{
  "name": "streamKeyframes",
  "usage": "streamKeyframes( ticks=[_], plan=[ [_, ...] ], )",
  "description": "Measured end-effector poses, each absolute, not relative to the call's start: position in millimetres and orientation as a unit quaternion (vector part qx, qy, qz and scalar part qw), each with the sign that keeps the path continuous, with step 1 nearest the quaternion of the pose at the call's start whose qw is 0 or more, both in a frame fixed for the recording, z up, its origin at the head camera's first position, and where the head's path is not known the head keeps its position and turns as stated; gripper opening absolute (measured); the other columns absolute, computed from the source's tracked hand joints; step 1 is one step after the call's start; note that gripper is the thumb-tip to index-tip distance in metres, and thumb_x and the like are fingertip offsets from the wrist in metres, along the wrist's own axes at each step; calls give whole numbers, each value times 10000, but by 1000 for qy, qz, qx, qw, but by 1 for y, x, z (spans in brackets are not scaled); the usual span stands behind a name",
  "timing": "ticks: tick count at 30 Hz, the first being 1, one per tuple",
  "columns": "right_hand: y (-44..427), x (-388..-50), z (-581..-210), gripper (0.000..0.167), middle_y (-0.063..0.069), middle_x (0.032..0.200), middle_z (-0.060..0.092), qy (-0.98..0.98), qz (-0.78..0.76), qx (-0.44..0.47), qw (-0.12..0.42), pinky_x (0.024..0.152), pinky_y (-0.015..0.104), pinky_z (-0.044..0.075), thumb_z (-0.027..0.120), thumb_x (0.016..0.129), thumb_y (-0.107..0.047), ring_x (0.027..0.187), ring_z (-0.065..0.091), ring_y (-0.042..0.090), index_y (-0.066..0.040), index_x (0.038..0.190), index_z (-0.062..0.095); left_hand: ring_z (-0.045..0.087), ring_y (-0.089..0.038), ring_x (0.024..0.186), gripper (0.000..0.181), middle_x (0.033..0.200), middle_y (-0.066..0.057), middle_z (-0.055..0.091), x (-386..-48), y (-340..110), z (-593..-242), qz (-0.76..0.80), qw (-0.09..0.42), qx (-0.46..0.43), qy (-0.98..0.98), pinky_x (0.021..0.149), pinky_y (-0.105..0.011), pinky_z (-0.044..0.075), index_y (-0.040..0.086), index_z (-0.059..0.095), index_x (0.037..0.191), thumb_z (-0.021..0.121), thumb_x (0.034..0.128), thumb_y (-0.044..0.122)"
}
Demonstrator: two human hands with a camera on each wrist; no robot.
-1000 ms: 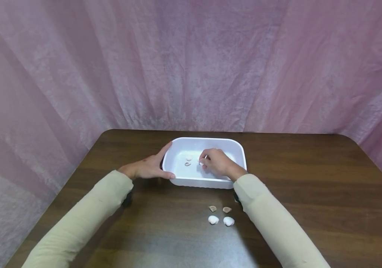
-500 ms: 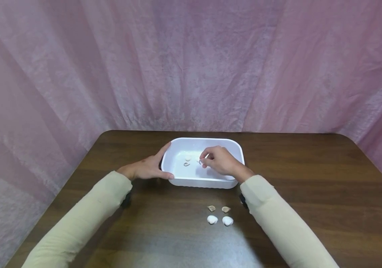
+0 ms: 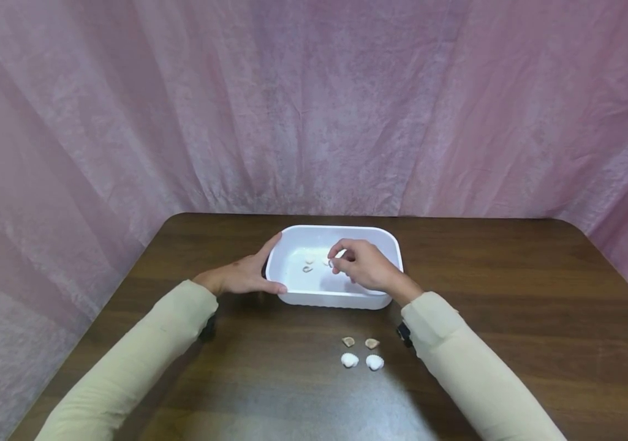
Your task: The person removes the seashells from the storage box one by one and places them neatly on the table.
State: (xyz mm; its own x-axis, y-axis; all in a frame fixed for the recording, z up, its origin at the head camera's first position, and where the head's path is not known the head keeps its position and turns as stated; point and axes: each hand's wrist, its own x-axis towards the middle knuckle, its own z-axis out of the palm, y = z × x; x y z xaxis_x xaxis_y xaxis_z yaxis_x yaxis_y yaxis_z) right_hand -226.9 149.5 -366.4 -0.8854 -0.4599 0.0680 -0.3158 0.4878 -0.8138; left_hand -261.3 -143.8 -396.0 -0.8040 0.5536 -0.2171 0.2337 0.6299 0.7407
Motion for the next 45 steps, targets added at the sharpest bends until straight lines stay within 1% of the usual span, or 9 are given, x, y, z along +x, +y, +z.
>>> streamKeyframes(
  ticks=[5,8,10,14,19,25,34,41,45],
  plan=[
    [151,-224,-364,143,103,832,702,850,-474,-217,84,609,342,490,579,971,-15,599,572,186,32,1087,648,467,-260,1205,1252,1510,-151,363,-261,-143,-395,365,218,223,877,1009,-474,372,305,-126,1594,814,792,507],
    [152,-223,-365,158,114,850,703,846,-482,-211,86,659,391,520,599,976,-56,630,597,205,39,1088,653,462,-259,1222,1252,1524,-152,351,-261,-143,-395,358,217,220,881,1028,-480,362,316,-127,1592,814,790,511],
    [152,-223,-366,159,125,858,700,843,-488,-208,86,669,379,530,617,981,-88,644,599,210,42,1063,661,464,-258,1217,1255,1527,-152,349,-261,-143,-395,355,217,218,883,1022,-476,366,319,-127,1592,815,787,517],
    [153,-222,-368,164,106,853,694,836,-499,-212,86,662,326,538,649,973,-104,708,613,252,56,1005,672,487,-264,1155,1254,1515,-151,360,-261,-143,-395,348,219,213,886,967,-449,395,327,-125,1592,811,783,532],
    [153,-219,-369,166,54,789,674,835,-502,-204,94,673,364,527,696,944,-123,728,642,278,32,1003,690,534,-263,1040,1253,1462,-166,404,-260,-143,-395,348,221,216,885,875,-411,434,330,-133,1589,809,786,530],
    [154,-213,-366,249,112,822,698,839,-500,-191,96,714,404,531,728,925,-160,749,677,305,41,1069,696,551,-265,1007,1259,1443,-165,423,-261,-142,-396,348,220,212,886,852,-404,445,355,-132,1586,814,776,538],
    [157,-204,-361,349,179,863,714,839,-497,-196,103,673,320,499,742,916,-162,703,641,199,66,1173,684,513,-275,1090,1253,1471,-147,399,-261,-144,-396,353,215,213,886,900,-432,417,344,-120,1590,818,779,524],
    [157,-196,-360,307,98,798,704,837,-500,-200,95,658,286,479,742,914,-141,672,613,158,58,1143,694,485,-272,1145,1256,1505,-127,363,-260,-143,-395,357,216,218,882,943,-453,400,331,-115,1592,822,777,523],
    [157,-191,-360,310,96,831,715,837,-500,-201,92,650,282,488,736,918,-132,689,613,159,60,1156,684,503,-260,1130,1258,1493,-155,385,-260,-144,-395,355,216,223,882,949,-449,405,310,-121,1595,815,782,522]
  ],
)
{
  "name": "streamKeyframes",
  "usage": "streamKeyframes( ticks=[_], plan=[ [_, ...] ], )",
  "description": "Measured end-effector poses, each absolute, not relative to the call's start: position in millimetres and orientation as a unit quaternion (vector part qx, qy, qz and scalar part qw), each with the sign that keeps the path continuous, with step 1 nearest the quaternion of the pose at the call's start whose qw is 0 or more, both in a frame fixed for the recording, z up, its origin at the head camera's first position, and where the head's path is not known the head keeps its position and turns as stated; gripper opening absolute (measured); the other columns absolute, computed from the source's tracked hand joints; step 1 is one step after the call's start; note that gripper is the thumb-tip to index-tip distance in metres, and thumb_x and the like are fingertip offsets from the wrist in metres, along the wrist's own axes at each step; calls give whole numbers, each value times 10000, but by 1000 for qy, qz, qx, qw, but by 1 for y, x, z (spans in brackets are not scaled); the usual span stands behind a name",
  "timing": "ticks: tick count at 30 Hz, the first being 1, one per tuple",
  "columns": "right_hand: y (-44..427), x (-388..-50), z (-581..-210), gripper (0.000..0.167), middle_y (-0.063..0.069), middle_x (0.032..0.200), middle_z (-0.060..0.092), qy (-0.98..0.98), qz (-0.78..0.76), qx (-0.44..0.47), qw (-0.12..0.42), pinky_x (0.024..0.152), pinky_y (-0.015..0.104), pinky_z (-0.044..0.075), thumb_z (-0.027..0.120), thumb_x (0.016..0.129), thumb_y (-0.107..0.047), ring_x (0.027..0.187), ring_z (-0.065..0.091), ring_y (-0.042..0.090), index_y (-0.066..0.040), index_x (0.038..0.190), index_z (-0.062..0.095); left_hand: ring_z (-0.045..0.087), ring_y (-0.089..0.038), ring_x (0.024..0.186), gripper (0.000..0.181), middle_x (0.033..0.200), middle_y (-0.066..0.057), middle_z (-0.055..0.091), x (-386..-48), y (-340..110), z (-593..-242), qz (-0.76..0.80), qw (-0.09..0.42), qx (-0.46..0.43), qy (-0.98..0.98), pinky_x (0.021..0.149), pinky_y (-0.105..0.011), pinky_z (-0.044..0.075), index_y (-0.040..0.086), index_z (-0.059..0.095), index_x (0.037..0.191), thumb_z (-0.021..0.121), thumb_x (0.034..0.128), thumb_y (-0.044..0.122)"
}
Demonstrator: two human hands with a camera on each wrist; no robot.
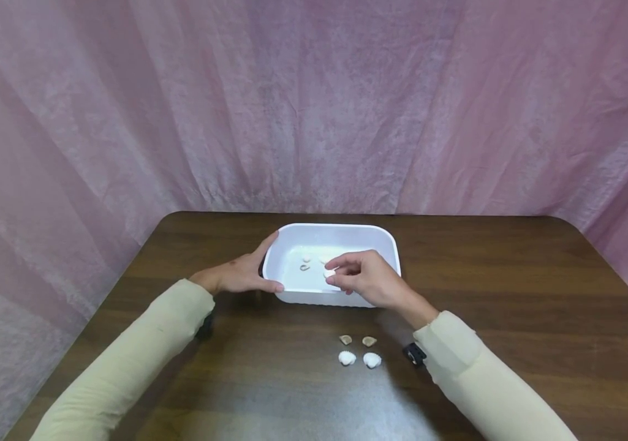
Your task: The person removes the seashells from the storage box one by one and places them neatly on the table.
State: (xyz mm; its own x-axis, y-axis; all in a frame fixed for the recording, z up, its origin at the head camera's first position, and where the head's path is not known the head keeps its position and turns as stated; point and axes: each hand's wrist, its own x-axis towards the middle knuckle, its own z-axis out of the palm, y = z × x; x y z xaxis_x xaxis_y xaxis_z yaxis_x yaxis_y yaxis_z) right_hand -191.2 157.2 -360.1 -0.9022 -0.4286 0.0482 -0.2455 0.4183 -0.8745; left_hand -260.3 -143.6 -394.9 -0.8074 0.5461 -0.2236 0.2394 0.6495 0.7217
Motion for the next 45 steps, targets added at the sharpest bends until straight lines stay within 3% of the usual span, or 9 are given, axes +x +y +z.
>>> streamKeyframes(
  ticks=[5,16,23,28,45],
  plan=[
    [157,-185,-358,289,112,869,722,837,-502,-196,98,645,282,487,728,920,-120,708,604,166,42,1155,683,533,-255,1074,1248,1447,-188,435,-261,-144,-395,347,215,229,884,913,-424,425,305,-132,1594,804,795,513],
    [159,-173,-358,262,122,872,720,820,-525,-196,117,639,296,491,731,916,-112,688,580,140,46,1114,663,509,-249,1121,1242,1452,-160,430,-261,-143,-396,358,218,230,879,929,-427,411,315,-134,1591,804,800,502],
    [159,-163,-360,222,131,870,725,807,-537,-204,139,637,321,518,736,903,-83,684,610,199,63,1053,661,509,-247,1128,1257,1453,-154,426,-262,-144,-397,363,219,232,876,929,-434,414,313,-142,1590,807,791,520],
    [158,-158,-366,167,192,860,710,797,-541,-222,151,609,288,491,730,903,-59,667,571,147,63,996,666,517,-244,1115,1267,1422,-155,453,-262,-144,-397,360,218,231,877,935,-433,412,295,-138,1593,815,787,513],
    [153,-146,-376,186,167,876,711,796,-530,-226,185,574,254,463,741,904,-91,672,587,161,34,1030,687,492,-252,1215,1255,1421,-168,465,-263,-145,-392,370,225,237,870,1019,-467,370,289,-149,1590,813,806,476]
  ],
)
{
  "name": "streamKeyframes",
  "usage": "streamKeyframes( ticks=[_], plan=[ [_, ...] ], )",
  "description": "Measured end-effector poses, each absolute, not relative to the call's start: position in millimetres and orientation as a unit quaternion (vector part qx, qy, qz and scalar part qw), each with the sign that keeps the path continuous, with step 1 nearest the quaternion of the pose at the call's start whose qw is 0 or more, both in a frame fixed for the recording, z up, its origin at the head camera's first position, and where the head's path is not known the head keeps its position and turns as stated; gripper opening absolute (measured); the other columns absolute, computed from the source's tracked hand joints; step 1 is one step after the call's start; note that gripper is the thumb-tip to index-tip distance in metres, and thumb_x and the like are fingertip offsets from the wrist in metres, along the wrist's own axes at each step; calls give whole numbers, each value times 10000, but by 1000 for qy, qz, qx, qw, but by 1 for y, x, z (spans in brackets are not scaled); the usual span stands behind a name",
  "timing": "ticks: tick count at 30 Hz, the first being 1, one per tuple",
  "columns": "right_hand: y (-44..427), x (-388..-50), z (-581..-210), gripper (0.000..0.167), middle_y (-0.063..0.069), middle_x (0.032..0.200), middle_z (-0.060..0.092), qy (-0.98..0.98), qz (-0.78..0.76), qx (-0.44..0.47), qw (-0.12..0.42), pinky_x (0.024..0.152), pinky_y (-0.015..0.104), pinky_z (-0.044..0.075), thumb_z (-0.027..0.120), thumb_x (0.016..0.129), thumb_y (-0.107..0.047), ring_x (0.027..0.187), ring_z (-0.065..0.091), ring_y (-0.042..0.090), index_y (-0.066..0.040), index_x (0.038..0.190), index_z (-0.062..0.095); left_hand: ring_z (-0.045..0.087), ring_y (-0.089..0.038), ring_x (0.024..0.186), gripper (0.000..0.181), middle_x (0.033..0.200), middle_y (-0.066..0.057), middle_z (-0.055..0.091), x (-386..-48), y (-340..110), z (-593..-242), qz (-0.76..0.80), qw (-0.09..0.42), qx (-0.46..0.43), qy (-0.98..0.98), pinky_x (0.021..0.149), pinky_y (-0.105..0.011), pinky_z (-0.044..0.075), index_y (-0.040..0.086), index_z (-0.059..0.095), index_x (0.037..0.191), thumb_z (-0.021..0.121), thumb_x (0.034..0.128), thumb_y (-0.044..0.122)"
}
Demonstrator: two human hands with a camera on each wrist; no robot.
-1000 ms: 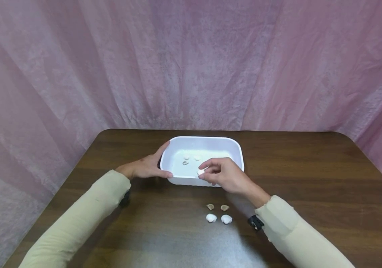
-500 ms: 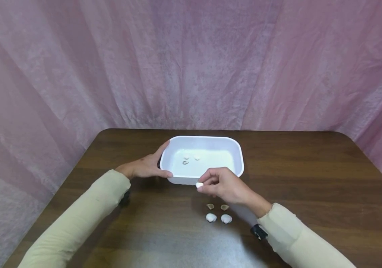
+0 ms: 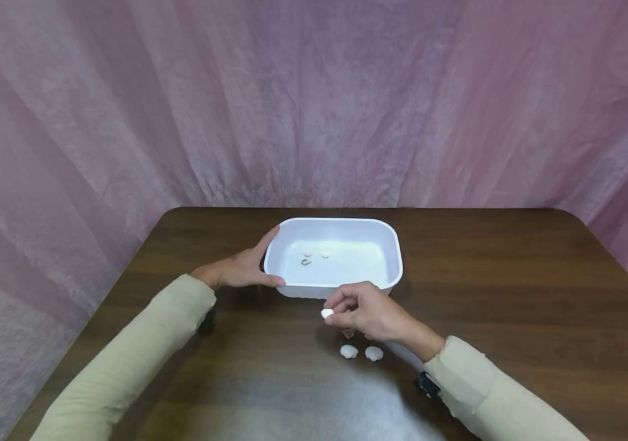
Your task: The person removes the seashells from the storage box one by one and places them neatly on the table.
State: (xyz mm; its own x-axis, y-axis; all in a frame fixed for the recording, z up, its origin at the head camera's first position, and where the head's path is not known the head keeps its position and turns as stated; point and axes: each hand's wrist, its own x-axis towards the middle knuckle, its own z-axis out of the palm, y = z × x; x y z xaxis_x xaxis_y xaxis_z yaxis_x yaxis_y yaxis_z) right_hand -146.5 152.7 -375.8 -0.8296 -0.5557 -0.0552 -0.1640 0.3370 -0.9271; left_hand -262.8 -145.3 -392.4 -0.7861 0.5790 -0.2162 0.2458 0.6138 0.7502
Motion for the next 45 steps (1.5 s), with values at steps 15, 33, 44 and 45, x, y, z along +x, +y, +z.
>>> streamKeyframes(
  ticks=[15,33,44,45],
  plan=[
    [149,-148,-385,170,148,835,700,793,-520,-249,197,608,232,465,738,900,-70,666,561,97,36,1012,667,494,-265,1194,1249,1423,-172,453,-263,-146,-392,363,215,240,874,1019,-474,368,289,-140,1591,807,802,488],
    [148,-152,-392,154,38,821,713,808,-499,-243,197,657,242,487,747,890,-65,715,607,105,32,990,681,482,-267,1216,1257,1440,-168,439,-262,-143,-390,361,216,235,876,1035,-486,358,296,-138,1591,813,793,495],
    [147,-158,-400,120,-2,762,675,818,-477,-249,202,607,224,448,763,862,-37,667,564,92,14,944,691,484,-262,1185,1259,1435,-146,430,-261,-143,-392,348,220,232,881,1013,-485,372,315,-141,1588,797,783,551],
    [147,-158,-400,115,-6,758,671,820,-474,-249,202,604,221,446,763,861,-34,666,563,89,12,937,690,483,-262,1184,1258,1433,-145,430,-261,-143,-392,347,221,232,881,1013,-483,371,315,-140,1588,797,783,552]
  ],
)
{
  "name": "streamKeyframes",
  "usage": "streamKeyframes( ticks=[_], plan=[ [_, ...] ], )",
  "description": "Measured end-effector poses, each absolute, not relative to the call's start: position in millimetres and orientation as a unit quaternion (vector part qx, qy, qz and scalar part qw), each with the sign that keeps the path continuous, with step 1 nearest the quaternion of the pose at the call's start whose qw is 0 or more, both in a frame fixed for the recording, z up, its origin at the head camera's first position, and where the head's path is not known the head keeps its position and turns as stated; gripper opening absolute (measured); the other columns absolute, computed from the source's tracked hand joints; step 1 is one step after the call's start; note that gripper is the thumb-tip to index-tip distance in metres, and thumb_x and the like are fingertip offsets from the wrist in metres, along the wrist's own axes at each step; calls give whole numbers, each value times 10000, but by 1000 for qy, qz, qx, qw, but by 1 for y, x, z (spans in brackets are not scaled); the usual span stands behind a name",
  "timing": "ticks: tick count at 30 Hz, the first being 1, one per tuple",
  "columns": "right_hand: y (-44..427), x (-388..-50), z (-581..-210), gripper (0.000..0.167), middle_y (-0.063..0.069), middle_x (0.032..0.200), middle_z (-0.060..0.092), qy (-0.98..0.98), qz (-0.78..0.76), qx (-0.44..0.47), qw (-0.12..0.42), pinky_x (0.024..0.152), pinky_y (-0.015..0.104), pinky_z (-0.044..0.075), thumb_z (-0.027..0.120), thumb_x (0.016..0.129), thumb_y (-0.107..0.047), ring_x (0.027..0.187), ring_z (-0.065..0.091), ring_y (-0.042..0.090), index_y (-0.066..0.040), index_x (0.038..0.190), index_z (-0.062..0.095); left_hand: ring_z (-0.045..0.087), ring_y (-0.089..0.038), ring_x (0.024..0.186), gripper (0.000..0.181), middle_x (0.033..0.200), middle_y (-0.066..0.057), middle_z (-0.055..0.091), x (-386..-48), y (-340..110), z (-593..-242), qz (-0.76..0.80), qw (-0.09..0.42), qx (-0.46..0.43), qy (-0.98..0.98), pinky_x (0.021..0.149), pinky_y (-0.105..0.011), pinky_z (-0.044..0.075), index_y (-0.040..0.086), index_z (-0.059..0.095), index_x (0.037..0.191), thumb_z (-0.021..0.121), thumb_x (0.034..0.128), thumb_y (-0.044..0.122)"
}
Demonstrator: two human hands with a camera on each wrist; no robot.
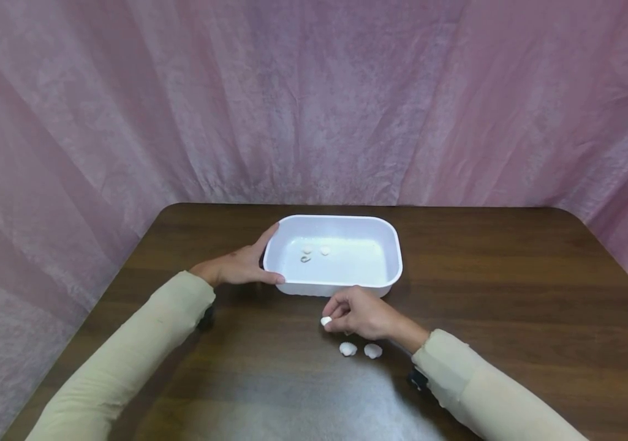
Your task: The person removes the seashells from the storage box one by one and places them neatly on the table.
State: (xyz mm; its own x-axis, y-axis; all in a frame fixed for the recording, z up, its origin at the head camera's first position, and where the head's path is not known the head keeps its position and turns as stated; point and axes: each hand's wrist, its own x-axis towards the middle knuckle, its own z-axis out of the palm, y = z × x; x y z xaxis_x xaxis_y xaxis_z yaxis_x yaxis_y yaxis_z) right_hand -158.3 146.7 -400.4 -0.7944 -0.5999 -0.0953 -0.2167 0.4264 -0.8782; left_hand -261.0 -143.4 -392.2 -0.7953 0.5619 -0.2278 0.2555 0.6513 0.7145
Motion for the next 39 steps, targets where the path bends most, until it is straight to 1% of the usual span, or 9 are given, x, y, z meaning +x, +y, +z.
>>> streamKeyframes(
  ticks=[5,9,12,18,23,28,33,39],
  plan=[
    [146,-159,-402,101,-10,754,676,824,-464,-255,201,599,218,451,765,856,-21,660,567,68,8,911,685,496,-255,1157,1267,1416,-131,442,-261,-144,-392,350,223,229,881,1000,-468,380,327,-140,1587,802,772,561],
    [144,-159,-402,96,10,766,692,820,-468,-262,201,608,222,463,764,853,-5,677,583,66,21,904,686,527,-257,1097,1262,1386,-147,466,-261,-144,-391,357,223,236,876,970,-460,398,312,-146,1587,802,786,535],
    [143,-159,-402,96,17,770,699,820,-465,-269,198,626,228,478,769,849,-7,694,598,68,20,899,691,534,-261,1084,1252,1378,-158,473,-261,-143,-391,360,221,239,875,966,-461,401,304,-146,1588,802,797,511],
    [143,-160,-403,74,3,750,690,828,-447,-284,185,625,227,476,770,847,0,675,581,49,14,883,706,527,-259,1102,1256,1390,-152,471,-261,-143,-392,352,215,236,880,979,-466,394,308,-140,1589,802,787,529],
    [143,-161,-406,49,-50,720,661,844,-411,-306,158,616,223,463,791,837,-31,655,542,22,-23,852,745,526,-261,1098,1258,1391,-149,465,-262,-143,-392,348,216,233,882,979,-466,393,306,-141,1589,799,785,538],
    [142,-161,-406,46,-91,710,649,860,-374,-319,135,619,223,467,811,827,-69,657,531,-6,-56,833,767,497,-261,1162,1254,1413,-152,456,-263,-143,-391,345,212,237,883,1012,-479,372,290,-140,1591,793,791,541],
    [141,-160,-406,49,-92,692,644,863,-365,-326,125,609,215,459,815,823,-73,644,523,-18,-55,831,769,486,-257,1192,1261,1410,-154,464,-263,-143,-392,339,213,235,886,1030,-481,359,298,-146,1589,790,786,561],
    [140,-159,-406,60,-99,670,615,867,-362,-323,117,594,209,440,821,815,-74,630,503,-18,-71,819,762,480,-264,1217,1247,1432,-162,448,-263,-143,-393,342,211,239,884,1040,-487,353,296,-139,1591,791,796,535]
  ],
)
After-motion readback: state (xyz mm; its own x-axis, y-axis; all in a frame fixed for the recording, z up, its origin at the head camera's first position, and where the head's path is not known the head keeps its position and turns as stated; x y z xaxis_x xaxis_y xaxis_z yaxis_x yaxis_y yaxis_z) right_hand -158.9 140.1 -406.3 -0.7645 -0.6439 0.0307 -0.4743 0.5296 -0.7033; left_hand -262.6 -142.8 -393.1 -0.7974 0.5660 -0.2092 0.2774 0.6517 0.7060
